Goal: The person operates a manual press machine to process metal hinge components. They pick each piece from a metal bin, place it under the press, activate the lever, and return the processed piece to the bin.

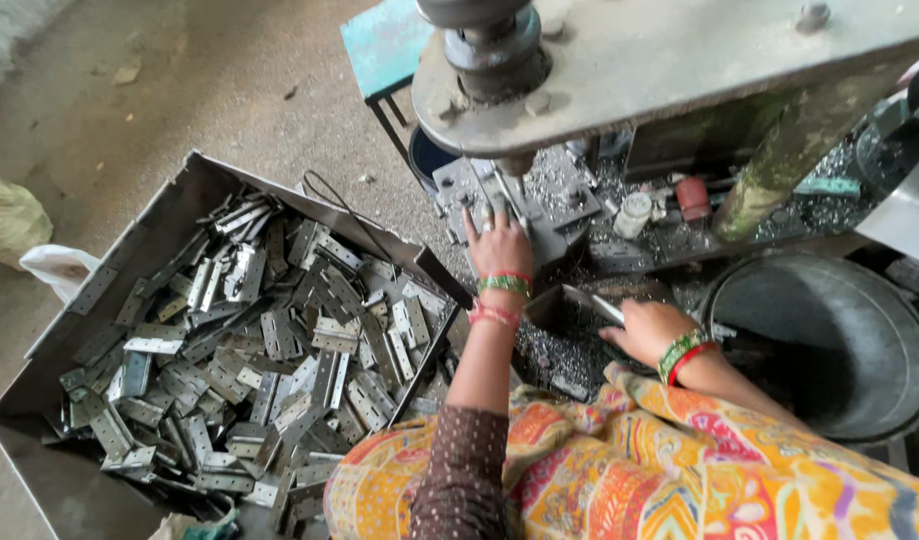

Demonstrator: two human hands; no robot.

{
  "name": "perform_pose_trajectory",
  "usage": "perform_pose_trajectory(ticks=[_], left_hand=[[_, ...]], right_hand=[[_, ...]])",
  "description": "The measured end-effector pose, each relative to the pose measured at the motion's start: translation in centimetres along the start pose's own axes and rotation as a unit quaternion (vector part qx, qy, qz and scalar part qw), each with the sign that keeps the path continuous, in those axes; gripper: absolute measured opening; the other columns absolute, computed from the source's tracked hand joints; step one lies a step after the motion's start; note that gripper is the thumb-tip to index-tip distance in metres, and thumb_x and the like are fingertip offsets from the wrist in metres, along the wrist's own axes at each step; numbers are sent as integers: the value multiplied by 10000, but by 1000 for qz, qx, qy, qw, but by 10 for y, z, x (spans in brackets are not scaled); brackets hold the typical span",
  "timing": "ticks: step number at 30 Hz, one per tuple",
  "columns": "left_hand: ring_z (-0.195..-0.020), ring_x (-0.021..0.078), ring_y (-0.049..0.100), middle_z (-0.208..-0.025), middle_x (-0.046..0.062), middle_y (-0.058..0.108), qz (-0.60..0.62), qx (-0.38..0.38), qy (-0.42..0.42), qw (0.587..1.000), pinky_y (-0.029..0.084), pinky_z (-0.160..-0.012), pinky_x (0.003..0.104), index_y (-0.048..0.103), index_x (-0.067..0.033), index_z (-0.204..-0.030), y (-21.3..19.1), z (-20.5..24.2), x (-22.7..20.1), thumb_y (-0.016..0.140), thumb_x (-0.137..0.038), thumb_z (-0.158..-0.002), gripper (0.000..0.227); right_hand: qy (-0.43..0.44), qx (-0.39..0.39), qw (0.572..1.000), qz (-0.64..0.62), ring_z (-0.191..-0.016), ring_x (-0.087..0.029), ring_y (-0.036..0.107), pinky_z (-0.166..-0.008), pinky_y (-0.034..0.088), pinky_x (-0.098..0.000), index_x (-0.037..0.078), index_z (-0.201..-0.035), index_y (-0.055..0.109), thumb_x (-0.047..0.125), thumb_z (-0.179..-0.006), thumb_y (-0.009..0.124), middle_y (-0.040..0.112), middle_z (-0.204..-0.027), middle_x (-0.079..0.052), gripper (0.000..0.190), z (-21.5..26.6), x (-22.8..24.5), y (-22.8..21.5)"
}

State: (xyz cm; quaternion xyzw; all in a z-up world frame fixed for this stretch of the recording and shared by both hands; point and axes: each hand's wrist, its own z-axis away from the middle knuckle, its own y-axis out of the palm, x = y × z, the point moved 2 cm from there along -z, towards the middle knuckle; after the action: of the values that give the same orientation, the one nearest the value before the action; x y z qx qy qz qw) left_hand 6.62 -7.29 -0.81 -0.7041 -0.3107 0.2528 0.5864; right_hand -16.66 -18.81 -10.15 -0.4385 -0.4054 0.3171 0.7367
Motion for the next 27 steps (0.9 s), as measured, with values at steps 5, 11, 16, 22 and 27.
perform_pose_trajectory(ticks=[5,11,16,22,27], left_hand=[[-1404,267,480,-1364,90,626,-37,7,8,999,69,-1250,592,761,-132,-1076,-8,-11,1,464,-234,-997,324],[-1447,268,460,-1418,84,611,-14,-5,26,1000,79,-1273,578,750,-121,-1115,-1,4,4,457,-267,-1041,335],[-1408,258,465,-1477,50,566,-10,-22,27,999,64,-1212,611,761,-149,-1036,12,-16,11,463,-264,-952,331],[-1381,253,513,-1384,64,633,13,-35,23,999,68,-1241,628,760,-123,-1054,15,-29,16,450,-258,-1006,342],[-1391,241,525,-1383,64,640,3,-37,32,999,70,-1262,616,760,-130,-1104,7,-24,12,432,-257,-1024,360]], right_hand=[[46,-7,998,-33,-804,-402,745,-709,589,-532,90,-1062,612,494,-893,651,729,-822,-189,440,21,4,15],[43,57,994,-77,-810,-406,746,-721,584,-534,91,-1083,595,479,-878,665,735,-844,-198,445,14,-3,20],[25,11,999,20,-842,-398,741,-757,587,-515,83,-979,658,552,-893,672,734,-879,-191,477,6,4,-2],[48,29,998,28,-754,-329,781,-676,618,-498,99,-1042,588,522,-976,547,719,-842,-160,430,10,-11,40],[20,-2,999,-36,-769,-397,734,-689,570,-517,83,-988,609,558,-892,652,716,-795,-183,487,6,-8,24]])
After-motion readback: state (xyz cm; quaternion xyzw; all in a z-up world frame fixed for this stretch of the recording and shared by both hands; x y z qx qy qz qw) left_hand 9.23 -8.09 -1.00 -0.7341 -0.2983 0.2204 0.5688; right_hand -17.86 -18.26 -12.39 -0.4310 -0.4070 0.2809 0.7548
